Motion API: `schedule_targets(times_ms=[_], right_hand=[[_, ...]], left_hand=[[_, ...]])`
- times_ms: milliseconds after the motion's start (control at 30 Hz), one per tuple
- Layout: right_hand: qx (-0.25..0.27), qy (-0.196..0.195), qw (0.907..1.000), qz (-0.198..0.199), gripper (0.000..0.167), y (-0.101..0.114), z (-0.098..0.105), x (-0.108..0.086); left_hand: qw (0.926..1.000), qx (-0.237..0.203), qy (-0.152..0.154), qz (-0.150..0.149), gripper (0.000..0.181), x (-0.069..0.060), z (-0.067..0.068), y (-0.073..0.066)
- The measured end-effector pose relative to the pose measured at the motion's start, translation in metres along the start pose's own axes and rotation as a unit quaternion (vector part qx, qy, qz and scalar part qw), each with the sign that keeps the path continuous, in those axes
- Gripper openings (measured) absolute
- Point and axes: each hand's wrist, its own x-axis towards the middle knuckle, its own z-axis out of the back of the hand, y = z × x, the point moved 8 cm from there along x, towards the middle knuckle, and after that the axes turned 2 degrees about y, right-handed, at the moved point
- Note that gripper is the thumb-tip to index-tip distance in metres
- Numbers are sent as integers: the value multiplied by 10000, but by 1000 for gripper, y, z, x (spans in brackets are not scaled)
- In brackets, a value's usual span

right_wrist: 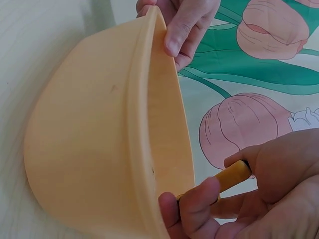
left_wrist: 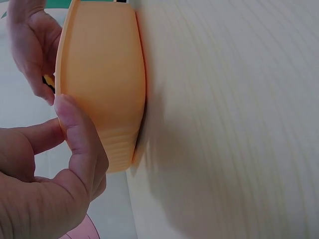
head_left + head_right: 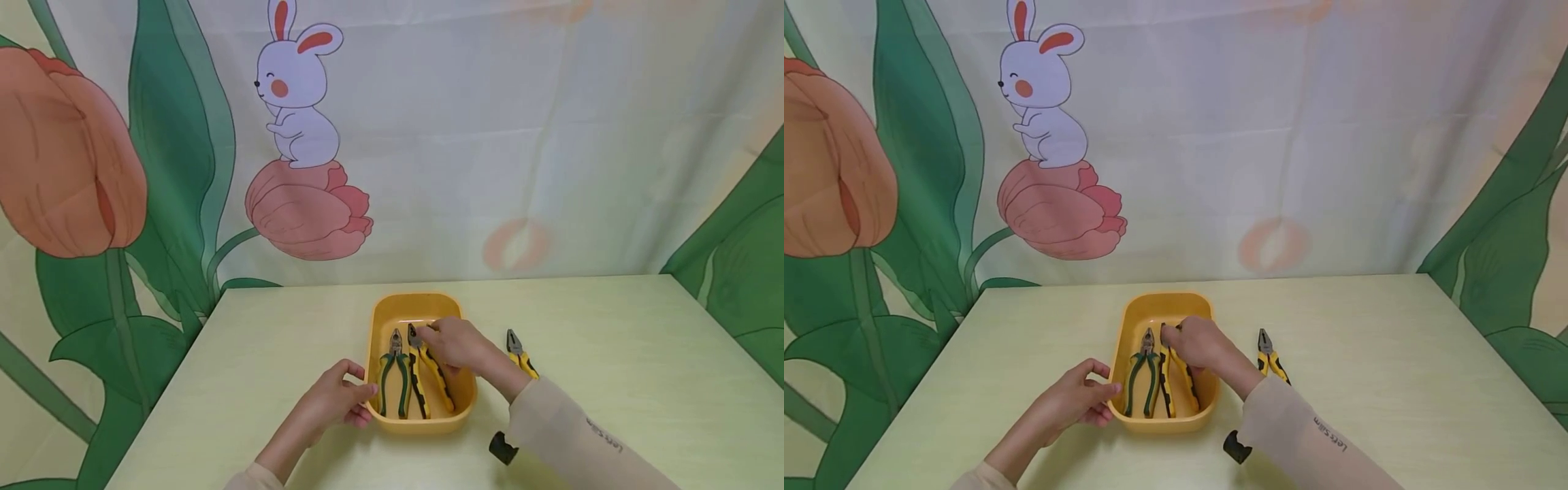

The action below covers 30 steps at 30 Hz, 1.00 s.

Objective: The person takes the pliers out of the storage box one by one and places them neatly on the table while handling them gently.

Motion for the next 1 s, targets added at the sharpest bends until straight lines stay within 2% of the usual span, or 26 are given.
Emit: schedule_targets(times_ms=[133, 267, 600, 767, 1000], right_hand=[[359, -35, 9992, -150, 44, -5, -1, 0], [455, -66, 9986, -251, 39, -7, -1, 1], [831, -180, 9964, -37, 44, -5, -3, 3], [1331, -243, 9908, 34, 36, -3, -3, -1], [1850, -331, 9820, 176, 38, 1, -3, -7]], left_hand=[[10000, 12, -11, 35, 32, 0, 0, 2], [10000, 27, -10, 63, 32, 1, 0, 2], [10000, 11, 12, 50, 32, 1, 0, 4], [10000, -15, 35, 21, 32, 2, 0, 4], [9999, 19, -26, 121, 32, 3, 1, 7]])
